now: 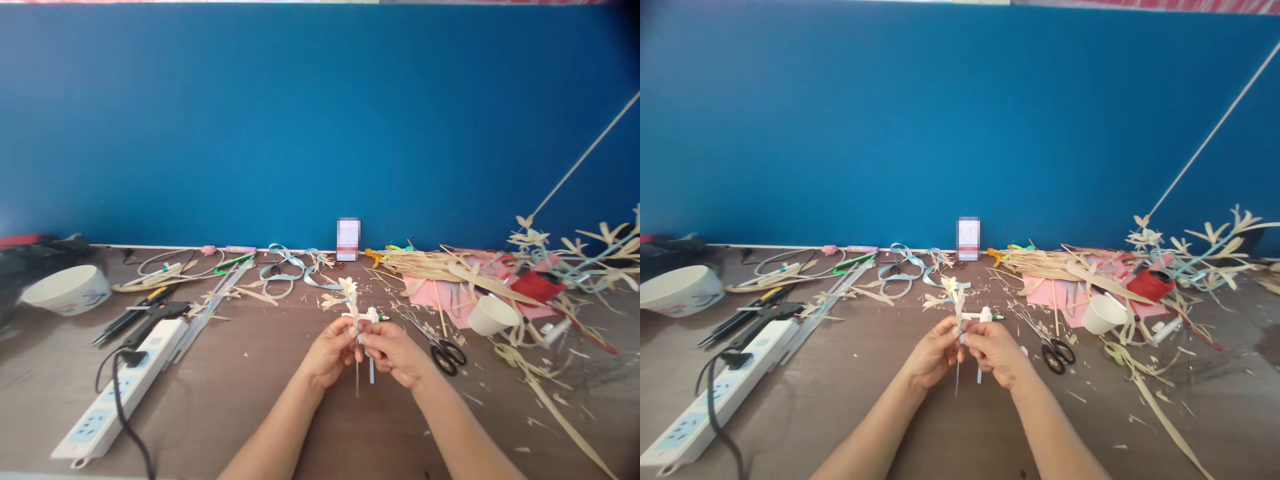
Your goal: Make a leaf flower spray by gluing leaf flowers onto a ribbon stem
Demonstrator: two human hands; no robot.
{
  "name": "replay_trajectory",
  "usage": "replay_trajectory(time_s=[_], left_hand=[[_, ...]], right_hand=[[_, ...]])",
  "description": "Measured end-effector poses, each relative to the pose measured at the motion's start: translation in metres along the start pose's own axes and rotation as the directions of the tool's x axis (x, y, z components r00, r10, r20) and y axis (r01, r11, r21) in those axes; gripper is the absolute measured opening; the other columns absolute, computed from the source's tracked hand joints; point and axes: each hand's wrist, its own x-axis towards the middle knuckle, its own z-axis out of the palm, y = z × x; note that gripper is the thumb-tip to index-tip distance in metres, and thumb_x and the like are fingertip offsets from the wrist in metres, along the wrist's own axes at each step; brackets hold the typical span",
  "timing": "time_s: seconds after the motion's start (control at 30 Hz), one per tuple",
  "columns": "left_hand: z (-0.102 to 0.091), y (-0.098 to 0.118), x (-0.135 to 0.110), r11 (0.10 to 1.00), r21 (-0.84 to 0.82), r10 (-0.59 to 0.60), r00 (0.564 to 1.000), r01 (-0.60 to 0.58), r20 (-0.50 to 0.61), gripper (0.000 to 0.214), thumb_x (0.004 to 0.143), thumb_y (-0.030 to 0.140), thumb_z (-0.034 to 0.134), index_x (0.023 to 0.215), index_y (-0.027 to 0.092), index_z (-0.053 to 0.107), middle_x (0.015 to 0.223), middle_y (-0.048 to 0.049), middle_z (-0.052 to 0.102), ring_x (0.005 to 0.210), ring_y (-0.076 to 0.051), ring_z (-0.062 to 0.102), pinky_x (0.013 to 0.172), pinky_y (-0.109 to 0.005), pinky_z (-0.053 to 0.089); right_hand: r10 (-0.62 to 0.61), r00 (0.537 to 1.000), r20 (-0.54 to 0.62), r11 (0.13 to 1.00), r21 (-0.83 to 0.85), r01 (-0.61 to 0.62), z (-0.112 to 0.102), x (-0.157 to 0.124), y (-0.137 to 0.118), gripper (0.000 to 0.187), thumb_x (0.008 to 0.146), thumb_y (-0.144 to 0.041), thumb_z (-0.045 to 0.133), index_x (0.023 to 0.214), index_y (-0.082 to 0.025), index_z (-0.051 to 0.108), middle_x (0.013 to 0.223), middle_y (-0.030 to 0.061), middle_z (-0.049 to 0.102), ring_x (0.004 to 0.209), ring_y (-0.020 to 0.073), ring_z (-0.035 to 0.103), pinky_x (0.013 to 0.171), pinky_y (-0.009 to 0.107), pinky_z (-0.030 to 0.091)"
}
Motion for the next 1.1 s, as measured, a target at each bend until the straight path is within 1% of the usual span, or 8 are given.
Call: replay_trajectory(time_s=[0.2,0.47,0.6,0.8,0.87,0.93,1.03,1.1], left_hand=[[0.001,0.001,-0.001,1.0,0.018,-0.013,1.0,0.013,-0.001,0.028,0.064,0.034,0.07,0.077,0.015,0.054,0.061,0.0018,0.057,0.041,-0.006,0.053,0.035,-0.014,0.023],[0.001,0.001,0.0,1.0,0.024,-0.011,1.0,0.01,0.018,0.028,0.064,0.035,0.069,0.076,0.015,0.053,0.056,0.0029,0.056,0.04,-0.006,0.052,0.035,-0.014,0.023],[0.0,0.0,0.0,1.0,0.024,-0.013,1.0,0.012,0.023,0.027,0.065,0.034,0.069,0.076,0.016,0.052,0.056,0.0024,0.056,0.041,-0.006,0.053,0.035,-0.014,0.023],[0.0,0.0,0.0,0.999,0.033,-0.036,0.999,0.036,0.007,0.028,0.064,0.034,0.069,0.077,0.015,0.053,0.056,0.0024,0.056,0.041,-0.006,0.053,0.035,-0.014,0.023],[0.0,0.0,0.0,0.999,0.032,-0.037,0.999,0.037,0.005,0.027,0.065,0.034,0.069,0.077,0.015,0.053,0.054,0.003,0.055,0.04,-0.006,0.053,0.034,-0.014,0.022],[-0.001,-0.001,0.0,0.999,0.03,-0.036,0.999,0.035,0.004,0.027,0.065,0.034,0.069,0.077,0.015,0.054,0.054,0.0034,0.054,0.04,-0.006,0.052,0.034,-0.014,0.021],[-0.002,-0.003,0.001,0.999,0.016,-0.031,1.0,0.031,0.006,0.026,0.065,0.033,0.069,0.078,0.015,0.054,0.056,0.0028,0.055,0.041,-0.006,0.053,0.034,-0.014,0.021],[-0.002,-0.004,0.002,1.0,0.009,-0.027,1.0,0.027,0.006,0.026,0.065,0.033,0.069,0.078,0.015,0.054,0.057,0.0023,0.055,0.041,-0.006,0.053,0.034,-0.014,0.021]], right_hand=[[0.016,1.0,0.01,1.0,0.003,-0.016,0.0,-0.001,-0.002,0.025,0.059,-0.033,0.067,0.066,-0.015,0.05,0.038,-0.0115,0.038,0.03,-0.002,0.017,0.035,0.019,0.004],[0.009,1.0,0.025,1.0,-0.014,-0.009,-0.002,0.001,0.0,0.025,0.061,-0.034,0.066,0.07,-0.015,0.052,0.038,-0.0114,0.037,0.031,-0.0008,0.016,0.035,0.019,0.004],[-0.009,1.0,0.011,0.997,-0.075,0.01,0.0,0.002,-0.001,0.022,0.064,-0.032,0.064,0.072,-0.015,0.053,0.039,-0.0116,0.035,0.033,0.0005,0.016,0.035,0.018,0.005],[-0.045,0.997,-0.061,0.981,-0.194,0.032,0.006,0.0,-0.006,0.013,0.064,-0.026,0.058,0.063,-0.017,0.049,0.036,-0.0122,0.033,0.031,0.0009,0.016,0.034,0.018,0.008],[-0.066,0.996,-0.064,0.976,-0.213,0.051,0.008,0.0,-0.007,0.008,0.064,-0.022,0.056,0.062,-0.016,0.051,0.036,-0.0102,0.04,0.03,0.0008,0.02,0.033,0.017,0.011],[-0.103,0.992,-0.068,0.968,-0.237,0.084,0.01,0.001,-0.006,0.005,0.064,-0.019,0.054,0.061,-0.016,0.052,0.039,-0.0068,0.049,0.03,0.0025,0.032,0.034,0.017,0.02],[-0.182,0.98,-0.076,0.948,-0.277,0.155,0.012,0.004,-0.001,0.005,0.065,-0.018,0.052,0.061,-0.017,0.053,0.043,-0.0038,0.056,0.041,0.0094,0.052,0.045,0.02,0.037],[-0.244,0.966,-0.086,0.925,-0.321,0.205,0.011,0.006,0.004,0.004,0.065,-0.017,0.05,0.062,-0.017,0.053,0.045,-0.0036,0.057,0.047,0.0128,0.058,0.051,0.023,0.043]])
